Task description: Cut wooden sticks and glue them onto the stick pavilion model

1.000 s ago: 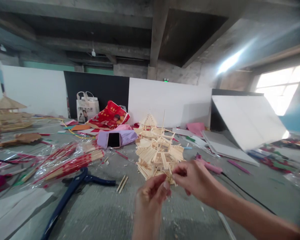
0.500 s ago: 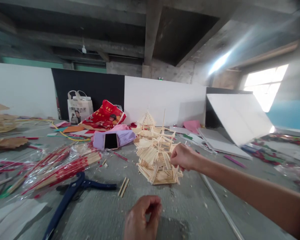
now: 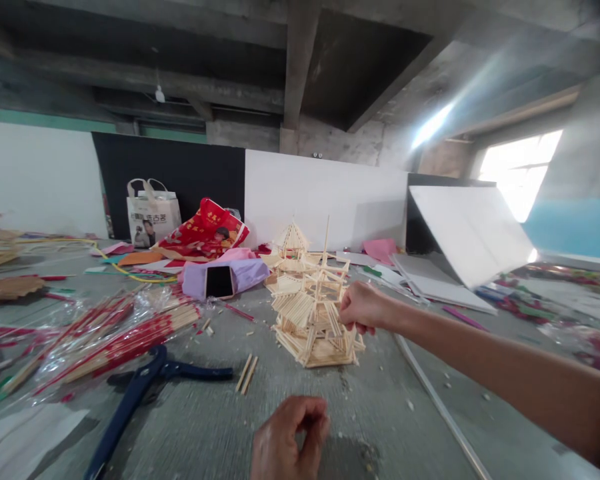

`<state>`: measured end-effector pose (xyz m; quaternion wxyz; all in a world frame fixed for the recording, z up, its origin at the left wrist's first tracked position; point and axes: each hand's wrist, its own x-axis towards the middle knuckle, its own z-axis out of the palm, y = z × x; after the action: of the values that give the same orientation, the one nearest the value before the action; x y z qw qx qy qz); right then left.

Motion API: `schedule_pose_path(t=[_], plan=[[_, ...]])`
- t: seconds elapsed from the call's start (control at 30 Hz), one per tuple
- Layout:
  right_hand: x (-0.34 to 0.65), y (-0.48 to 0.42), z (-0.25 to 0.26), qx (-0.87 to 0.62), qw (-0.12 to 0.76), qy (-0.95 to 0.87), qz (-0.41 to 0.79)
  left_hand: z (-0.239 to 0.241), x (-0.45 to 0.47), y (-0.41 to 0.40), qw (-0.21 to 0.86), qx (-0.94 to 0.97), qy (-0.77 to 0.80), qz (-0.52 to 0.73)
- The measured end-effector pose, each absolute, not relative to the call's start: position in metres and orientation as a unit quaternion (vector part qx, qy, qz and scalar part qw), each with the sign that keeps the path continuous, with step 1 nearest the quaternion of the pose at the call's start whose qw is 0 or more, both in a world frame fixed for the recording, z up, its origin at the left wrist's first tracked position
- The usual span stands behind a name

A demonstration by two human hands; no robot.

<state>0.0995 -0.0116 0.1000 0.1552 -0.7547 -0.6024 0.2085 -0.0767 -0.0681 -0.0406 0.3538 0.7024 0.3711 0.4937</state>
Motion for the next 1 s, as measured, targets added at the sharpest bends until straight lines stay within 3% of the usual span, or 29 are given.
schedule_pose_path(t=[1.0], plan=[[0.0930,-0.0157,0.1019,-0.763,0.184,-0.569,0.245,-0.0434,-0.0775,-0.0690,0.360,0.708,0.356,0.492]])
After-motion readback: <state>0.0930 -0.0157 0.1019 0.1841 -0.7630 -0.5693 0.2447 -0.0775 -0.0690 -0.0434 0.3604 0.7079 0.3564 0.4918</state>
